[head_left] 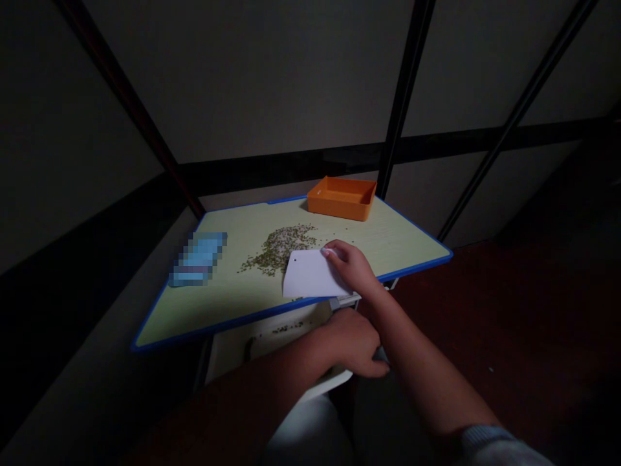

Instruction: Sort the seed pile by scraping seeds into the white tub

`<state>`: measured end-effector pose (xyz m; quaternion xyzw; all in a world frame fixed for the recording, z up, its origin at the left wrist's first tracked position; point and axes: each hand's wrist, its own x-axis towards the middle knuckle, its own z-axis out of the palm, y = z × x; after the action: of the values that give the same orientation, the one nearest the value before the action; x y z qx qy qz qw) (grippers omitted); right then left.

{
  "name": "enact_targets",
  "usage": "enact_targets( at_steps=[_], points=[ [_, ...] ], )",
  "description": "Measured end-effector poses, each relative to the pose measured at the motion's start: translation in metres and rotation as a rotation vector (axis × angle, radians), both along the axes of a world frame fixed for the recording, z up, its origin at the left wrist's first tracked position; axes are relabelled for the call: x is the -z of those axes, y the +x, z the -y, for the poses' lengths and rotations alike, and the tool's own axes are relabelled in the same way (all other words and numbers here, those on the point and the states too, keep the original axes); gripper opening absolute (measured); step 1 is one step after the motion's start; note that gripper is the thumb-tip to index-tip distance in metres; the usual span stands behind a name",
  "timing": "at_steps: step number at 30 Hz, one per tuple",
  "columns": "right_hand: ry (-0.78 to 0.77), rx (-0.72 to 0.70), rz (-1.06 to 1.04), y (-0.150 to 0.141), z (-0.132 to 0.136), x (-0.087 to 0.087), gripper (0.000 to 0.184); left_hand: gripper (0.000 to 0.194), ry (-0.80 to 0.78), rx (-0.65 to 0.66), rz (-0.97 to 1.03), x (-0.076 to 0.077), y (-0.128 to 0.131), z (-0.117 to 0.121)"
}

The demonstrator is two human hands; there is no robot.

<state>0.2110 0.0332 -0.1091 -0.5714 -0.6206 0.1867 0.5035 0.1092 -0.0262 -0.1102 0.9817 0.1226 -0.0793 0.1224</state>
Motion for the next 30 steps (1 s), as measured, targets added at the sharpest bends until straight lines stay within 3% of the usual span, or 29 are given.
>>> enact_targets(
  at_steps=[8,16,24,30],
  points=[
    [0.025,-0.02,-0.047,0.002,-0.003,0.001,0.024,0.045,0.13,0.226,0.119,0.001,-0.003,0.002],
    [0.013,-0.031,-0.03,0.003,-0.003,0.002,0.024,0.05,0.216,0.308,0.252,0.012,-0.001,0.002],
    [0.026,-0.063,-0.05,0.003,-0.007,0.003,0.022,0.049,0.283,0.483,0.435,0.027,0.004,-0.001],
    [0.007,-0.098,-0.084,0.002,-0.008,0.0,0.023,0.05,0.314,0.554,0.552,0.028,0.008,-0.004]
  ],
)
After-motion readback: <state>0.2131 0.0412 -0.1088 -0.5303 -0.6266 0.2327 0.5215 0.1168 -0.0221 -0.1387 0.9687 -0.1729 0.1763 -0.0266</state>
